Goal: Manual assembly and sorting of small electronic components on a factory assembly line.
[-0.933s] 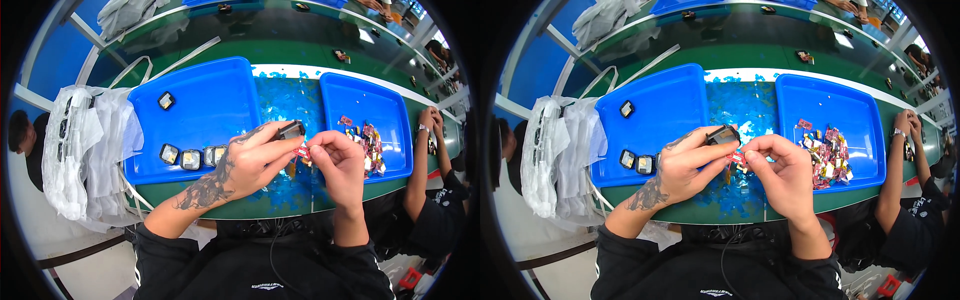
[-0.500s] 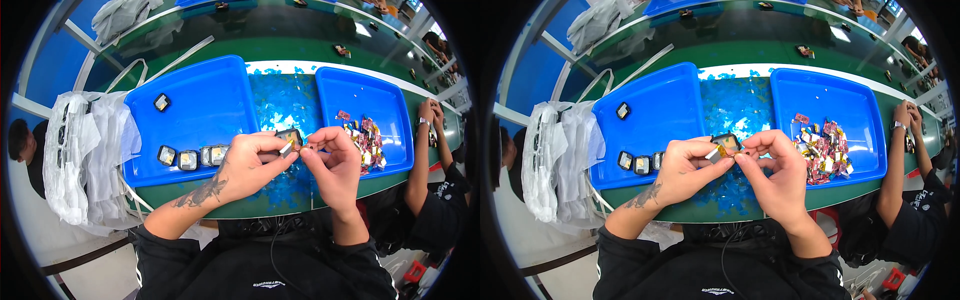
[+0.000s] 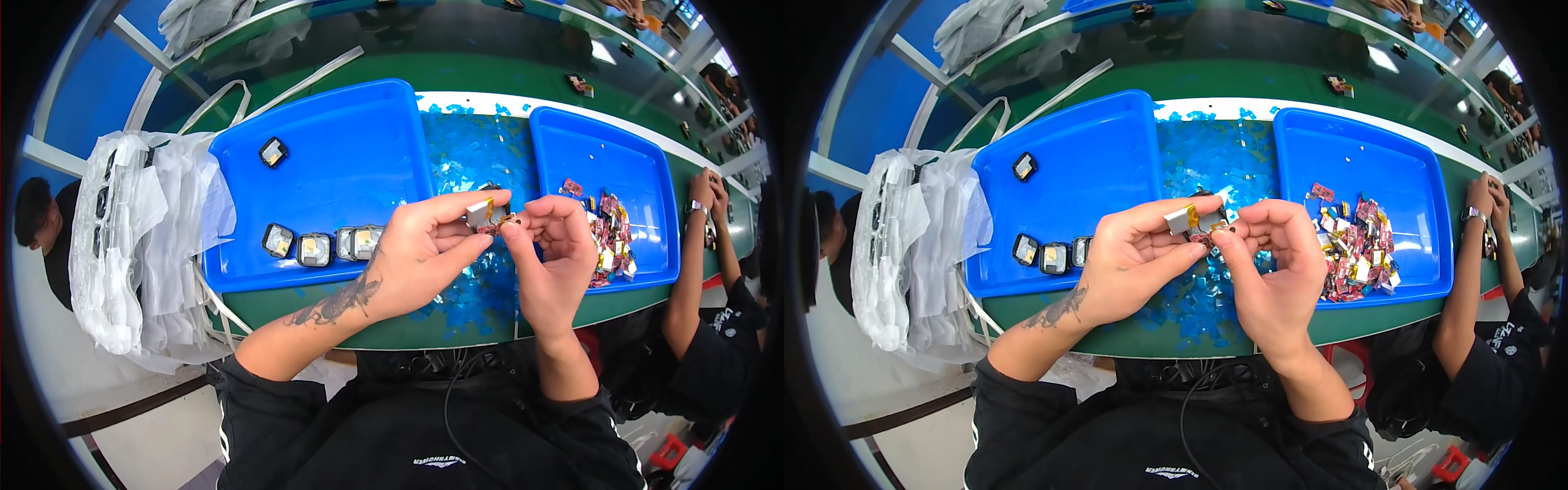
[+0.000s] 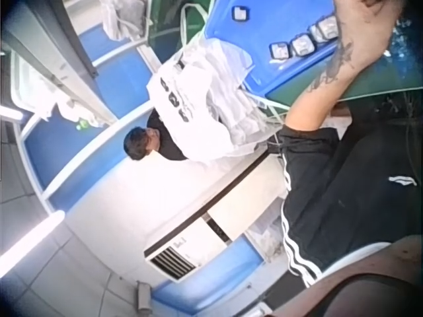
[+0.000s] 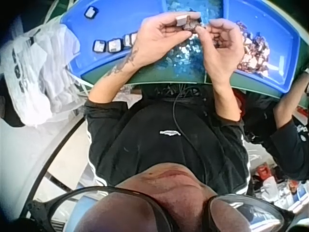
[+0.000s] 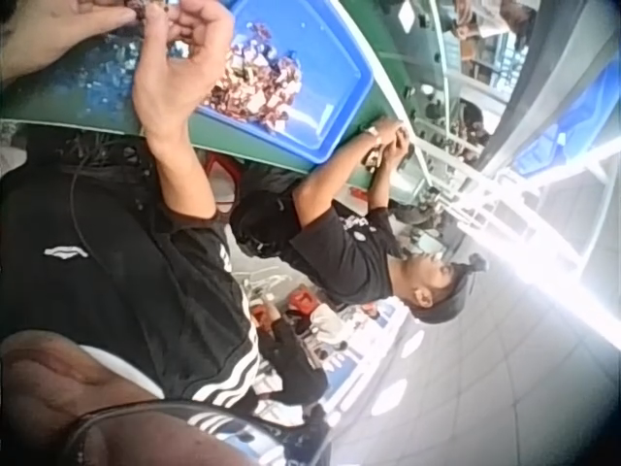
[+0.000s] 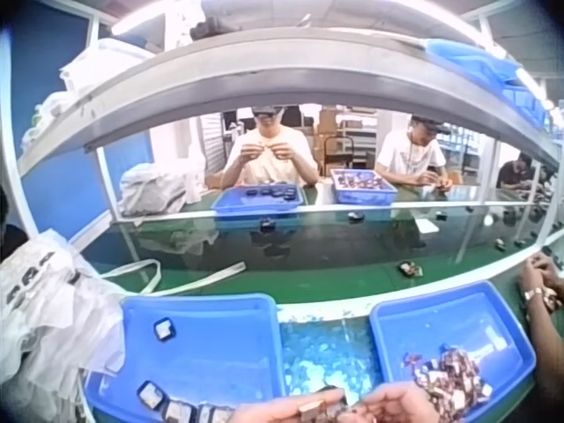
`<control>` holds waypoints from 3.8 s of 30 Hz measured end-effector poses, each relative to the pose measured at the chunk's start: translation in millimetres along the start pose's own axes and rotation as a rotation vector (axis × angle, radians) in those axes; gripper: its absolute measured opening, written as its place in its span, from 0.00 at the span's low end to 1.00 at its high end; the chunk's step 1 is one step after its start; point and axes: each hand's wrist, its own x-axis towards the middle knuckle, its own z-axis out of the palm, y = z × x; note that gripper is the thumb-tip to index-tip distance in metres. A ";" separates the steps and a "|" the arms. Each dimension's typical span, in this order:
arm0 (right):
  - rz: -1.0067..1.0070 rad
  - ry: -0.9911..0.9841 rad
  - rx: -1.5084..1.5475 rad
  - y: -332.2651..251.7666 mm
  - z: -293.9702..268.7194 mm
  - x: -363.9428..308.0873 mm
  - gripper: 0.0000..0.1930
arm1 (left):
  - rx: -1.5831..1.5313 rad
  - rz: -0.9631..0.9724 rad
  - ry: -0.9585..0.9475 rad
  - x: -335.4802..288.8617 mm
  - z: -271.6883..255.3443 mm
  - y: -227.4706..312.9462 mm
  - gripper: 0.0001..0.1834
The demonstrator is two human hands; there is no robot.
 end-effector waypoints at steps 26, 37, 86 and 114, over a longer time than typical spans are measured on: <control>0.274 -0.337 -0.073 -12.3 -18.4 81.9 0.22 | 1.290 0.325 0.271 12.2 -53.5 42.4 0.19; 0.345 -0.178 -0.702 119.6 6.2 263.7 0.27 | 1.797 -0.311 0.517 -12.0 -158.4 41.2 0.18; -0.223 -0.333 -0.430 -18.7 -1.4 33.6 0.07 | 0.661 0.144 0.084 2.9 -19.7 8.5 0.07; 0.077 -0.223 0.121 -14.1 -31.9 14.1 0.07 | 0.430 0.181 0.024 6.3 -18.7 4.8 0.20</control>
